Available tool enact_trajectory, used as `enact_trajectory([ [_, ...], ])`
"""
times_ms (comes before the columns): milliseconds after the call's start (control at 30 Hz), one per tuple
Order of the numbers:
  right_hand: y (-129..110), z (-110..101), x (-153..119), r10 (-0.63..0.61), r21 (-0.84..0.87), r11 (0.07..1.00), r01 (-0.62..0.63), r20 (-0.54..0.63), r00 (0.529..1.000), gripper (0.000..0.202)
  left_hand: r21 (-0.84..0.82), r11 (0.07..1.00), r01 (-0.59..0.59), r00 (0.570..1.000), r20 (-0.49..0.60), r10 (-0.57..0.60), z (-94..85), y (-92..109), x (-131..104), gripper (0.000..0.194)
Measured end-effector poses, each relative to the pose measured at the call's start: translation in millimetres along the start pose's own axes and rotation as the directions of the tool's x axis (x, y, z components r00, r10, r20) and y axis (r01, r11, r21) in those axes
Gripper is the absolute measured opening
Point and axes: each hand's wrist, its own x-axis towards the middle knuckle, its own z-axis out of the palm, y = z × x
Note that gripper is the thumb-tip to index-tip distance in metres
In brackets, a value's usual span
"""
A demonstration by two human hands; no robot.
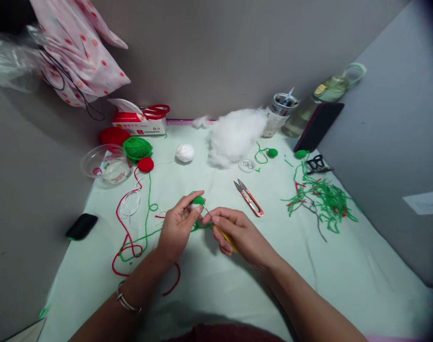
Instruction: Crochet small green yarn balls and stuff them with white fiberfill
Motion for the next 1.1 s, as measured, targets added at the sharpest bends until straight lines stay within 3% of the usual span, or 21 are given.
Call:
enact_trajectory([
  [433, -3.8, 3.1, 2.2, 0.053, 0.084, 0.995, -0.048, -0.055, 0.997, 0.022, 0.133, 0.989, -0.063, 0.998, -0.002, 0.064, 4.0, 7.2, -4.4, 0.04],
  [767, -3.2, -7.0, 6.5, 0.18, 0.292, 0.938, -0.185, 0.046, 0.983, 0.024, 0.058, 0.997, -0.045, 0.999, -0.007, 0.046, 5.5, 3.5, -3.9, 0.033],
  [1100, -0.1, -12.6, 9.2, 0.152, 0.4, 0.901, -0.165, 0.065, 0.986, 0.016, 0.028, 1.0, -0.003, 1.0, -0.008, 0.003, 12.0, -0.6, -3.8, 0.039],
])
